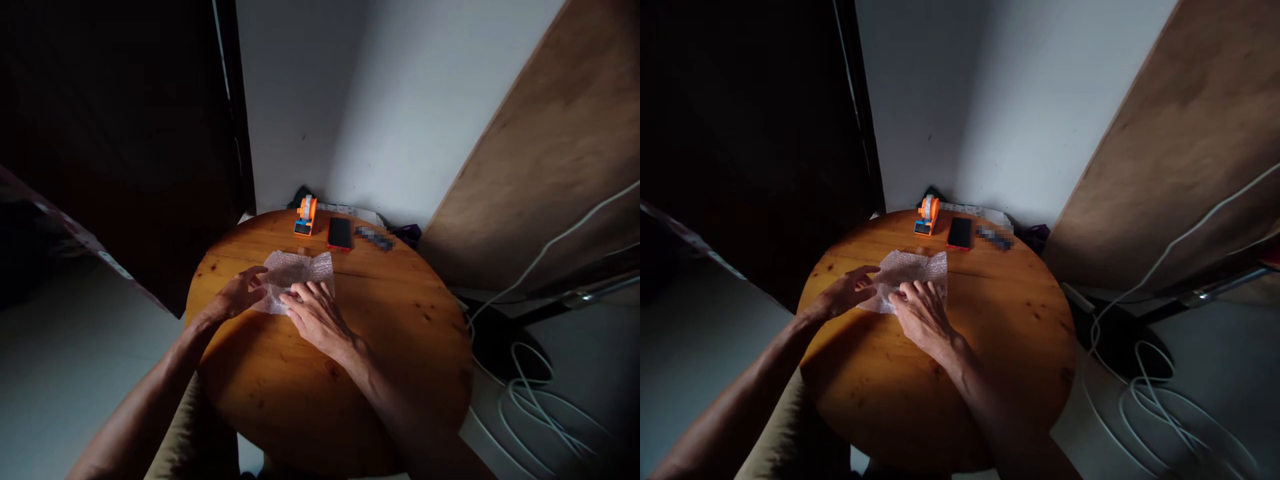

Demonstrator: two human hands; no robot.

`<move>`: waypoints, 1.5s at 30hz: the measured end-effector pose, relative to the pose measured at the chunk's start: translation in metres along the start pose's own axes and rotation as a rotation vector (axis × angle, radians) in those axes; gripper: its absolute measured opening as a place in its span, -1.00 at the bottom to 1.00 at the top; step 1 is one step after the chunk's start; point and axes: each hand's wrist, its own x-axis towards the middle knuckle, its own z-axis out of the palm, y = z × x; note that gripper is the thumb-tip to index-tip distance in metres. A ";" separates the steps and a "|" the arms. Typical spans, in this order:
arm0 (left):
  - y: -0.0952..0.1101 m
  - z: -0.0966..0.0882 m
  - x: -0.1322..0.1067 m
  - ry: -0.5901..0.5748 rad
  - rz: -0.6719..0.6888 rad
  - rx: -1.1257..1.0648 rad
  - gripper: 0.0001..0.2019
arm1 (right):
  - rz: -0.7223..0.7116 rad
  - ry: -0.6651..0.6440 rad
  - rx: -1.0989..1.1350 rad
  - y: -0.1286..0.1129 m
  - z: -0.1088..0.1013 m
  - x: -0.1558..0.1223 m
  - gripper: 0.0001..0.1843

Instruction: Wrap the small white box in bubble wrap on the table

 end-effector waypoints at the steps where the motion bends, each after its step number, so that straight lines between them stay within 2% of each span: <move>1: 0.000 0.001 0.001 0.000 -0.046 0.053 -0.51 | 0.002 -0.005 -0.012 -0.001 0.000 0.000 -0.83; 4: 0.000 0.010 0.006 0.014 -0.129 0.149 -0.57 | 0.004 -0.007 -0.054 -0.003 0.003 0.001 -0.81; 7: -0.003 0.016 0.009 0.059 -0.105 0.199 -0.63 | 0.001 -0.009 -0.095 -0.005 0.007 0.001 -0.80; 10: -0.011 0.009 0.005 0.139 -0.084 0.204 -0.70 | 0.012 -0.003 -0.118 -0.007 0.010 0.001 -0.78; 12: -0.016 0.001 -0.001 0.157 -0.137 0.128 -0.64 | 0.025 -0.005 -0.120 -0.009 0.010 0.001 -0.77; 16: -0.012 -0.007 -0.010 0.027 -0.363 -0.071 -0.42 | 0.041 -0.022 -0.100 -0.012 0.009 0.003 -0.74; 18: -0.003 -0.007 -0.010 -0.010 -0.424 -0.114 -0.39 | 0.046 -0.023 -0.095 -0.012 0.008 0.005 -0.73; 20: 0.005 -0.004 -0.009 -0.034 -0.455 -0.185 -0.50 | 0.047 -0.023 -0.096 -0.013 0.007 0.005 -0.73; 22: 0.011 0.000 -0.009 -0.034 -0.459 -0.301 -0.70 | 0.046 -0.025 -0.100 -0.013 0.006 0.006 -0.73; 25: 0.018 0.007 -0.009 -0.006 -0.413 -0.496 -0.89 | 0.035 -0.036 -0.105 -0.013 0.005 0.006 -0.75; 30: 0.033 0.024 -0.006 -0.002 -0.338 -0.645 -0.88 | 0.070 -0.015 -0.038 -0.012 0.004 0.004 -0.79; 33: 0.041 0.031 -0.004 -0.016 -0.317 -0.638 -0.91 | 0.121 0.025 0.044 -0.010 0.001 0.002 -0.65; 36: 0.046 0.030 -0.004 -0.065 -0.243 -0.570 -0.89 | 0.145 0.029 0.104 -0.007 -0.003 0.002 -0.70; 40: 0.049 0.022 -0.004 -0.224 -0.104 -0.394 -0.81 | 0.160 0.034 0.149 -0.002 -0.005 0.002 -0.79; 42: 0.050 0.021 -0.005 -0.210 -0.021 -0.226 -0.81 | 0.162 0.052 0.175 0.000 -0.004 0.002 -0.76; 45: 0.052 0.029 -0.006 -0.083 0.079 0.023 -0.87 | 0.182 0.086 0.250 0.003 -0.003 0.001 -0.71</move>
